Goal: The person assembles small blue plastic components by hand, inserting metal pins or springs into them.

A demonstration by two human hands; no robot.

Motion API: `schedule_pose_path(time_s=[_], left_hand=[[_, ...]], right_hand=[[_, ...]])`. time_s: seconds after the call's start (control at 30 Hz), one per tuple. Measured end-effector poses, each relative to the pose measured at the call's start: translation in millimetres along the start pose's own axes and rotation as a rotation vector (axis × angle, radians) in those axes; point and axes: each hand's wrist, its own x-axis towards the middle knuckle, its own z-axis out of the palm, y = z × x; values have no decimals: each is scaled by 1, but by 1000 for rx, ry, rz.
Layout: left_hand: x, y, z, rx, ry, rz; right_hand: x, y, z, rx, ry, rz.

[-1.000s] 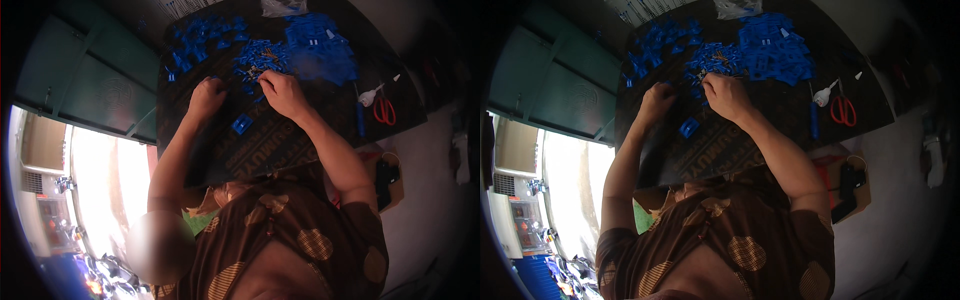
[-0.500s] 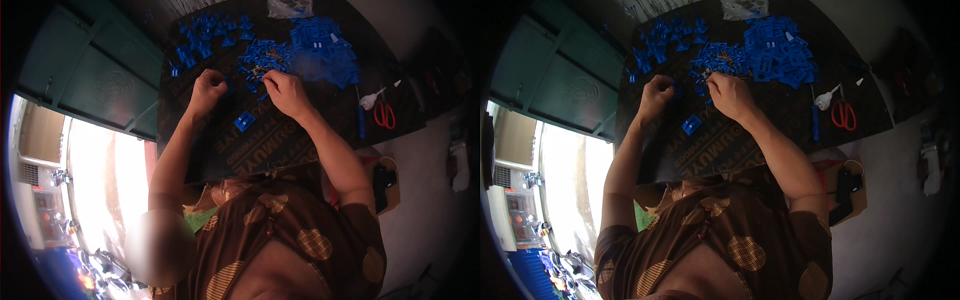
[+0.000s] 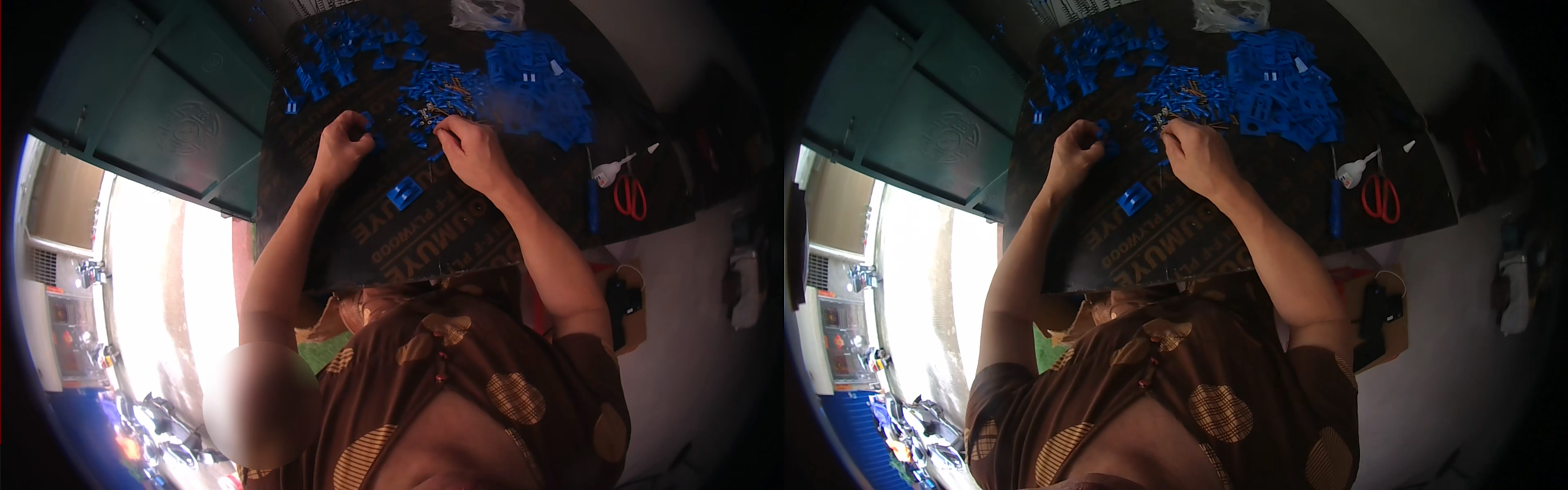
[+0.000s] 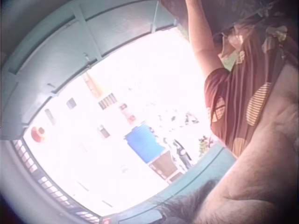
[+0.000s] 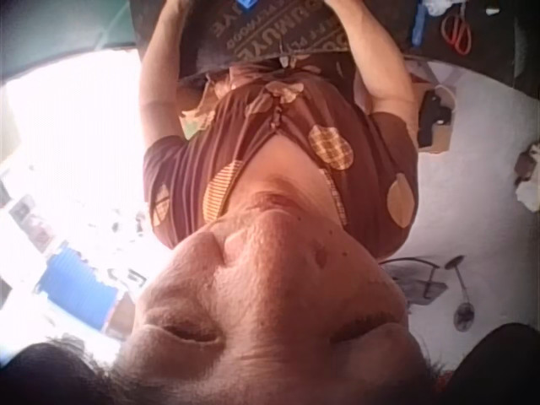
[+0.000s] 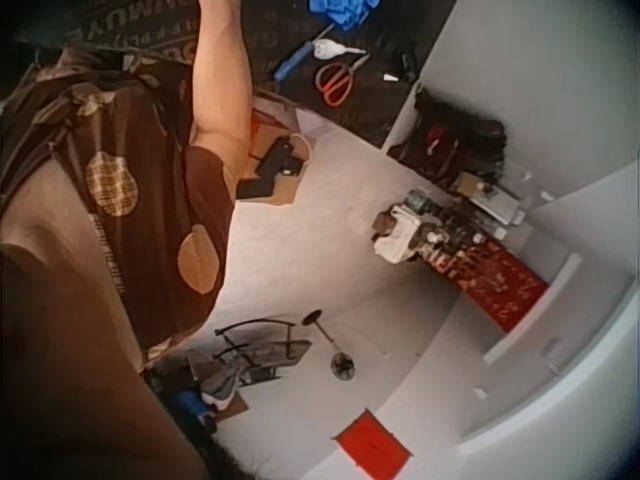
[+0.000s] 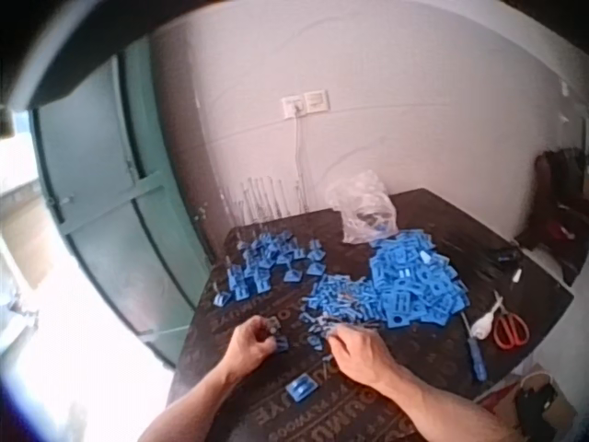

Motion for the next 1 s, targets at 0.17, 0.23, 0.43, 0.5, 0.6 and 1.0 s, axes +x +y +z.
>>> schedule_pose_path(time_s=[0.17, 0.23, 0.43, 0.5, 0.6, 1.0], left_hand=[[-3, 2, -5, -49, -20, -90], [-4, -1, -7, -60, -21, -113], [-8, 13, -14, -171, -9, -150], [-9, 12, -16, -353, -14, -296], [-11, 16, -16, -520, 53, -323], [-9, 7, -23, -921, 25, -345]], right_hand=[[-1, 0, 0, 8, -33, 6], [-1, 0, 1, 9, -30, -2], [0, -1, 1, 10, -28, -11], [0, -1, 1, 5, -9, -41], [-1, 1, 2, 5, -17, -38], [-1, -4, -1, -17, -54, -26]])
